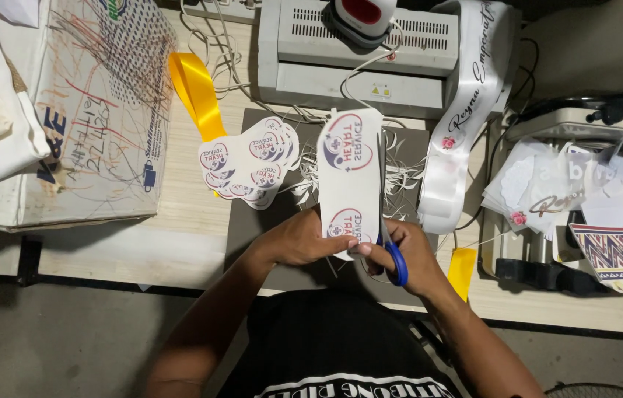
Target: Cutting out circular printed designs from a sheet of paper using scissors.
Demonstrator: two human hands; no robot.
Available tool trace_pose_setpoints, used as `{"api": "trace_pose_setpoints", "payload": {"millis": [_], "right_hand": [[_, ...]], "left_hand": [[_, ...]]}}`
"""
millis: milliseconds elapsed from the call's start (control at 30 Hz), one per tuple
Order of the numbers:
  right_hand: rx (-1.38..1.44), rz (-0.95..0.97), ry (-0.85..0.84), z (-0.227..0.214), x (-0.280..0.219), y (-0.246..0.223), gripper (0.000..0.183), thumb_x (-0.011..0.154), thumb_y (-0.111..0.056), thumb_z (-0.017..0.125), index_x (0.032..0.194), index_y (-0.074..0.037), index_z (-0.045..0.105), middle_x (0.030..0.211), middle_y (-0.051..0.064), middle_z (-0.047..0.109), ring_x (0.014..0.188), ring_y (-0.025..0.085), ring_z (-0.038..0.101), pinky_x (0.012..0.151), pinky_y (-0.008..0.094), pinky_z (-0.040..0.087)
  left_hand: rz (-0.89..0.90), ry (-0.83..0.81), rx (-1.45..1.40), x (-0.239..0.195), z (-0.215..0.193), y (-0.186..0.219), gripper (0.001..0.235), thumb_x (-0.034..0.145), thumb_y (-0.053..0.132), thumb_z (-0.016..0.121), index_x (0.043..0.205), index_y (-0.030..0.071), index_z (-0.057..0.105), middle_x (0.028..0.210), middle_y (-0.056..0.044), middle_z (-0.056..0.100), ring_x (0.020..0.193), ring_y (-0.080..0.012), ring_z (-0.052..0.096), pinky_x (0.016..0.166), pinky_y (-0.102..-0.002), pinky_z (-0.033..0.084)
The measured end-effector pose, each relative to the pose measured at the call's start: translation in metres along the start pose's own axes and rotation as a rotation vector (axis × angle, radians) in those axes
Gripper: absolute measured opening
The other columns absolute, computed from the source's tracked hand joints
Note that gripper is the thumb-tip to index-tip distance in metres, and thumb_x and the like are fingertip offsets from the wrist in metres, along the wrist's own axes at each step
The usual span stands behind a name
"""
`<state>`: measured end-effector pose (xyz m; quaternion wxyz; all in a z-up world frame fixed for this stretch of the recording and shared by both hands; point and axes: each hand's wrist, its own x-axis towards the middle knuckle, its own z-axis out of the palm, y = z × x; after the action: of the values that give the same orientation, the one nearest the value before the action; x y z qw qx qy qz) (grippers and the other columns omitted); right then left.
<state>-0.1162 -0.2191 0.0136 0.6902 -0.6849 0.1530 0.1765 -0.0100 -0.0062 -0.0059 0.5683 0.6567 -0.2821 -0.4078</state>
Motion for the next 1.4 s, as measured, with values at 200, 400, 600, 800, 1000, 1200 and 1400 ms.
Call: {"api": "trace_pose_setpoints", "payload": {"millis": [200,400,600,800,1000,1200,1400], "right_hand": [[-0.108,-0.043,0.004,-0.007,0.006,-0.004,0.033,0.084,-0.031,0.079,0.093,0.001,0.074,0.069,0.004,0.070,0.058,0.010,0.065,0.054,0.026,0.052],[-0.099,-0.063,0.032,-0.012,0.011,0.001,0.039,0.080,-0.033,0.081,0.101,-0.001,0.075,0.074,0.003,0.071,0.065,0.010,0.063,0.059,0.025,0.052],[-0.090,-0.105,-0.002,-0.012,0.010,0.004,0.042,0.083,-0.038,0.079,0.099,0.000,0.075,0.075,0.004,0.071,0.066,0.011,0.065,0.059,0.026,0.052],[-0.032,-0.001,0.051,-0.006,0.005,-0.005,0.041,0.083,-0.038,0.078,0.095,0.001,0.074,0.075,0.007,0.072,0.061,0.013,0.067,0.054,0.028,0.056],[-0.048,-0.011,0.033,-0.021,0.004,-0.001,0.034,0.085,-0.031,0.081,0.082,0.000,0.069,0.063,0.005,0.063,0.053,0.012,0.060,0.050,0.026,0.051],[-0.184,0.078,0.037,-0.035,-0.001,-0.017,0.029,0.082,-0.026,0.081,0.074,-0.003,0.065,0.055,0.002,0.060,0.046,0.011,0.060,0.045,0.027,0.049],[-0.216,0.061,-0.013,-0.045,0.001,-0.014,0.025,0.081,-0.023,0.082,0.076,-0.004,0.066,0.058,0.000,0.062,0.049,0.009,0.060,0.047,0.026,0.048]], "left_hand": [[-0.103,-0.094,0.074,0.000,-0.001,0.003,0.042,0.092,0.031,0.071,0.122,0.004,0.066,0.106,-0.009,0.075,0.097,-0.0168,0.070,0.089,-0.032,0.055],[0.040,-0.092,-0.113,-0.002,0.003,0.004,0.049,0.091,0.034,0.074,0.127,0.003,0.061,0.112,-0.008,0.072,0.103,-0.0159,0.065,0.093,-0.033,0.053],[-0.024,-0.102,0.023,0.001,0.005,0.001,0.040,0.092,0.031,0.072,0.121,0.004,0.068,0.104,-0.008,0.076,0.093,-0.0159,0.068,0.088,-0.033,0.055],[0.017,-0.093,-0.026,0.001,0.007,0.000,0.040,0.092,0.030,0.071,0.123,0.004,0.066,0.106,-0.008,0.075,0.095,-0.0161,0.068,0.089,-0.033,0.055],[-0.033,-0.133,-0.027,-0.003,-0.005,0.007,0.045,0.091,0.031,0.073,0.126,0.004,0.064,0.110,-0.008,0.074,0.100,-0.0164,0.068,0.092,-0.033,0.054],[-0.014,-0.229,-0.079,-0.005,-0.020,-0.001,0.053,0.091,0.031,0.074,0.133,0.003,0.059,0.117,-0.008,0.072,0.106,-0.0164,0.064,0.096,-0.033,0.052],[-0.091,-0.270,0.000,-0.005,-0.028,0.001,0.053,0.089,0.033,0.075,0.131,0.004,0.060,0.115,-0.008,0.073,0.105,-0.0165,0.065,0.094,-0.032,0.052]]}}
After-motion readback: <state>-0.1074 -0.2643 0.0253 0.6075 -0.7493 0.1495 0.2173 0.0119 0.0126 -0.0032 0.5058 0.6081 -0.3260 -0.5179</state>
